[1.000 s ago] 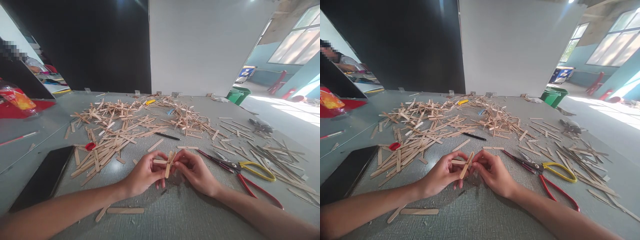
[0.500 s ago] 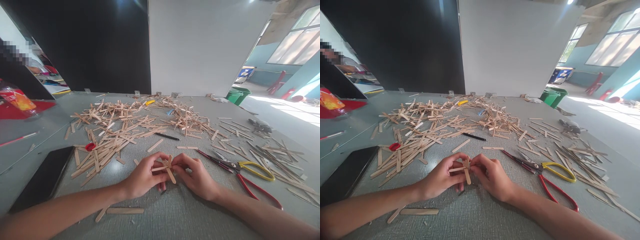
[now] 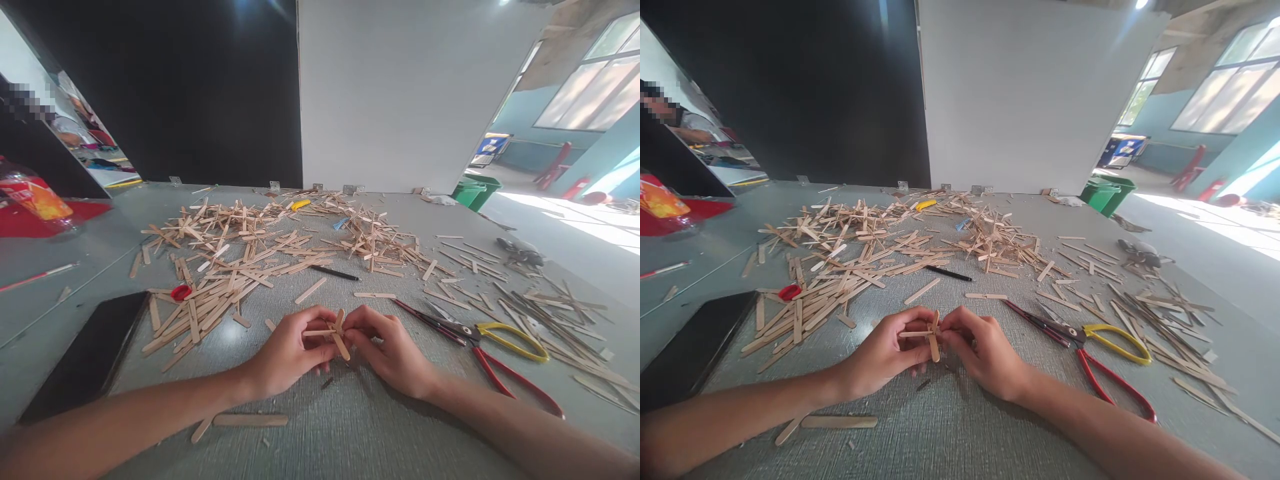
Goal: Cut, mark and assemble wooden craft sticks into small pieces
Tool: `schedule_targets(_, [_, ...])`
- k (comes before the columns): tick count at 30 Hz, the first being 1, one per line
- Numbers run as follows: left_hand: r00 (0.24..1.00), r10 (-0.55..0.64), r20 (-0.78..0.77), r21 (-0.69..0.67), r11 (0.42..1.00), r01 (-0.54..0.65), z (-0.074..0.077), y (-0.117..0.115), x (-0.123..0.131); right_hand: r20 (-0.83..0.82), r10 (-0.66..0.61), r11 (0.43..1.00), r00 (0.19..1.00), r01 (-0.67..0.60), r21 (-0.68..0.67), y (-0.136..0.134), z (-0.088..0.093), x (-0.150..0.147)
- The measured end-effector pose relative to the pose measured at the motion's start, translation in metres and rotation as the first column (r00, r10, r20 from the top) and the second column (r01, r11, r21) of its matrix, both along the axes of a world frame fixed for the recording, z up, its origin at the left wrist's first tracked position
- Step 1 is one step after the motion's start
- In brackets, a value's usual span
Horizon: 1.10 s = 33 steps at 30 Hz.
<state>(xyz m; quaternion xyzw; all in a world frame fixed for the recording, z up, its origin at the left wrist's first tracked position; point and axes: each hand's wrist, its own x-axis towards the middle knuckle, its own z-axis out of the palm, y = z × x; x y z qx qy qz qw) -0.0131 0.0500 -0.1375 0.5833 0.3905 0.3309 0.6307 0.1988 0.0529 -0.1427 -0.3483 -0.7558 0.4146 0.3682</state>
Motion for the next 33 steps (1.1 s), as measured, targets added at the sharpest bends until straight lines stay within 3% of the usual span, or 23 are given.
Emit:
schedule_targets(10, [0.998, 0.026, -0.06, 0.192, 0.981, -0.013, -0.0004, 0.0025, -0.004, -0.002, -0.01, 1.0, 1.0, 0.01, 0.016, 0.0009, 0.0007, -0.0008])
schedule_targets(20, [0.993, -0.108, 0.037, 0.046, 0.993, 0.106, 0.0072, -0.0011, -0.0011, 0.015, 0.0, 1.0, 1.0, 0.0, 0.013, 0.0007, -0.0012, 0.0])
schedule_targets(27, [0.999, 0.003, 0.035, 0.107, 0.994, -0.007, 0.003, 0.0002, -0.0013, 0.012, -0.042, 0.998, 0.999, 0.042, 0.051, -0.0006, -0.0044, 0.0013])
schedule_targets(33, [0.999, 0.023, -0.031, 0.189, 0.982, -0.017, 0.0073, -0.0013, 0.0004, -0.003, -0.039, 0.998, 0.999, 0.039, 0.041, 0.0005, -0.0065, 0.0011])
